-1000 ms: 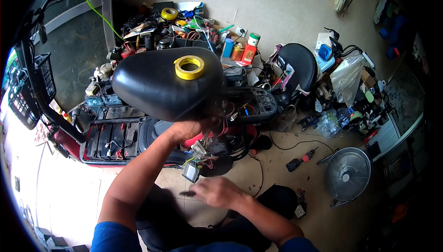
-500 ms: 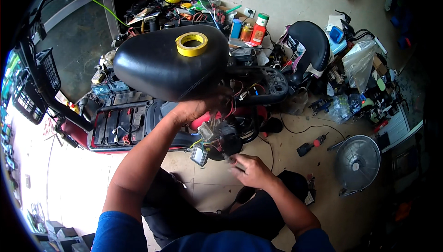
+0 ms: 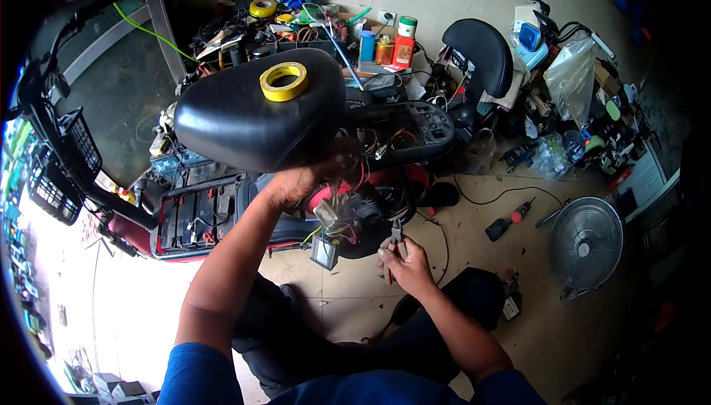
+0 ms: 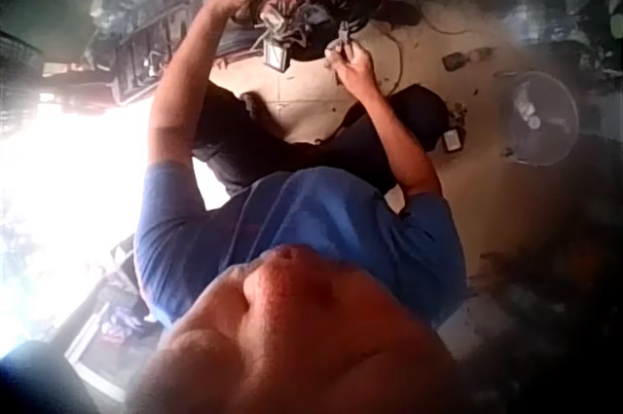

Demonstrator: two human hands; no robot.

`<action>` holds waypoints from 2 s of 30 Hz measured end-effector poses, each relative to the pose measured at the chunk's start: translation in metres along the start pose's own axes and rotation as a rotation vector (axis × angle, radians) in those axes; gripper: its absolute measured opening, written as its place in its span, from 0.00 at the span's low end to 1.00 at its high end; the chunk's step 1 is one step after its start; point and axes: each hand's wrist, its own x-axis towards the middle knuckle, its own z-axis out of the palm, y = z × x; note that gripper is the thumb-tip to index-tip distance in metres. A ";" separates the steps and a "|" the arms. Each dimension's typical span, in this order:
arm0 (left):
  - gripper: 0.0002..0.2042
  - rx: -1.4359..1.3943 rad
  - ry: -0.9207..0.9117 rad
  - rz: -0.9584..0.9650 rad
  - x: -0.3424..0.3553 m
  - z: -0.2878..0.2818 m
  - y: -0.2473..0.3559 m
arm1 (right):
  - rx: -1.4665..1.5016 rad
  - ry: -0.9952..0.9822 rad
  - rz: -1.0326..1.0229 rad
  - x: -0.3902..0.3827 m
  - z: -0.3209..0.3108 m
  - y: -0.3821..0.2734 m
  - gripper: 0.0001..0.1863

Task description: Repairing the electrical wiring of an electric scooter.

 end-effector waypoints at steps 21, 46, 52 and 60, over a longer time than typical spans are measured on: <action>0.21 0.039 0.166 -0.161 -0.053 0.021 -0.001 | -0.479 -0.058 -0.553 0.080 0.016 -0.065 0.10; 0.12 -0.591 -0.066 -0.405 -0.047 0.070 0.000 | 0.127 -0.002 -0.073 0.038 -0.009 -0.072 0.20; 0.10 -0.432 -0.044 -0.463 -0.051 0.075 -0.003 | 0.091 -0.017 -0.083 0.039 -0.002 -0.070 0.18; 0.07 -0.321 -0.047 -0.447 -0.050 0.086 -0.008 | 0.115 -0.093 -0.067 0.037 0.000 -0.070 0.20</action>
